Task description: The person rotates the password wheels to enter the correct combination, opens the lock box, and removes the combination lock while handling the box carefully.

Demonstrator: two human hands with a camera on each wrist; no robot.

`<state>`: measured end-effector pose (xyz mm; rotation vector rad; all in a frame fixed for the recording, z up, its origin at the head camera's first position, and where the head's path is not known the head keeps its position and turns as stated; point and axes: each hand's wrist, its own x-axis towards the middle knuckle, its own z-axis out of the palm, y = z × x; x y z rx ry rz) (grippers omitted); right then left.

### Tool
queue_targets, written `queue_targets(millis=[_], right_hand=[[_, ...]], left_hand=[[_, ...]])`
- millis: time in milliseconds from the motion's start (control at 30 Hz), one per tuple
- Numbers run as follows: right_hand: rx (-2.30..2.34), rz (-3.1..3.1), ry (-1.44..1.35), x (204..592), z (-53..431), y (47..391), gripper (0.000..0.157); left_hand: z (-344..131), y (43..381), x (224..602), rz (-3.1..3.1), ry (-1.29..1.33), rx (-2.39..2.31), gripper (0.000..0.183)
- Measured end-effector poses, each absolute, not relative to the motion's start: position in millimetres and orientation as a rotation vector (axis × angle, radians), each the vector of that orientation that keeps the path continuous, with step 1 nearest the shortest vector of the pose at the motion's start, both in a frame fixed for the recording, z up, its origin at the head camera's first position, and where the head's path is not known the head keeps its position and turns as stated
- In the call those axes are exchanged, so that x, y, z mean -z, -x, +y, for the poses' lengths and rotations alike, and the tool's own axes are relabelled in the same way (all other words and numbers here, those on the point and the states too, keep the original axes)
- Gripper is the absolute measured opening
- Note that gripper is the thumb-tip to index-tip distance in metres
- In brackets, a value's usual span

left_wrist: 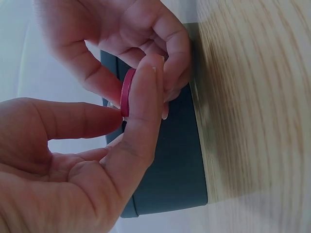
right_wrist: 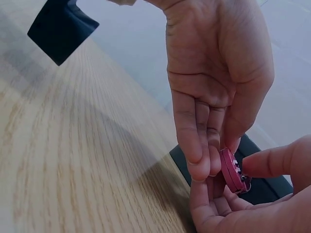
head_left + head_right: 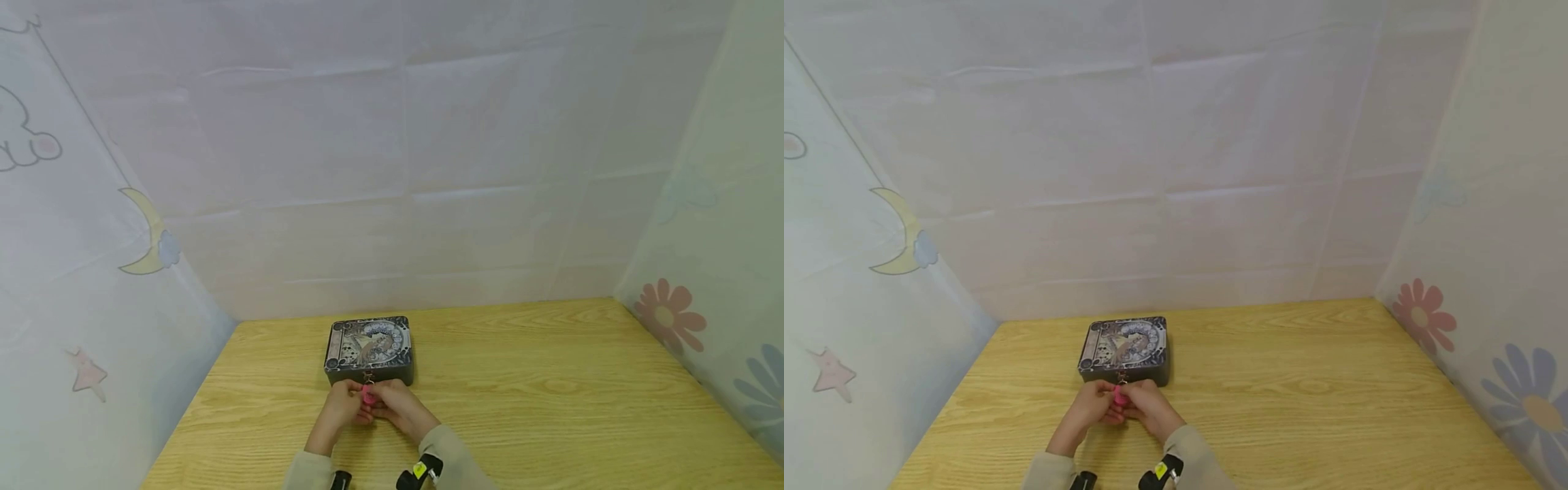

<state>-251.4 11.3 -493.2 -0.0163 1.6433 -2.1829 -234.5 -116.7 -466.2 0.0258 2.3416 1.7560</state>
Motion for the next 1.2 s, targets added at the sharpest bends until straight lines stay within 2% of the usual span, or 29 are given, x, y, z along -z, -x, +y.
queue_targets(millis=[767, 1200], right_hand=[[2.14, 1.696, 0.025, 490.4, 10.1, 252.6, 0.013], [2.135, 1.697, -0.011, 495.6, 12.8, 254.3, 0.02]], left_hand=[[-115.0, 234.7, 465.9, 2.378, -0.045, -1.754, 0.02], [-113.7, 232.5, 463.6, 2.354, -0.024, -1.751, 0.018]])
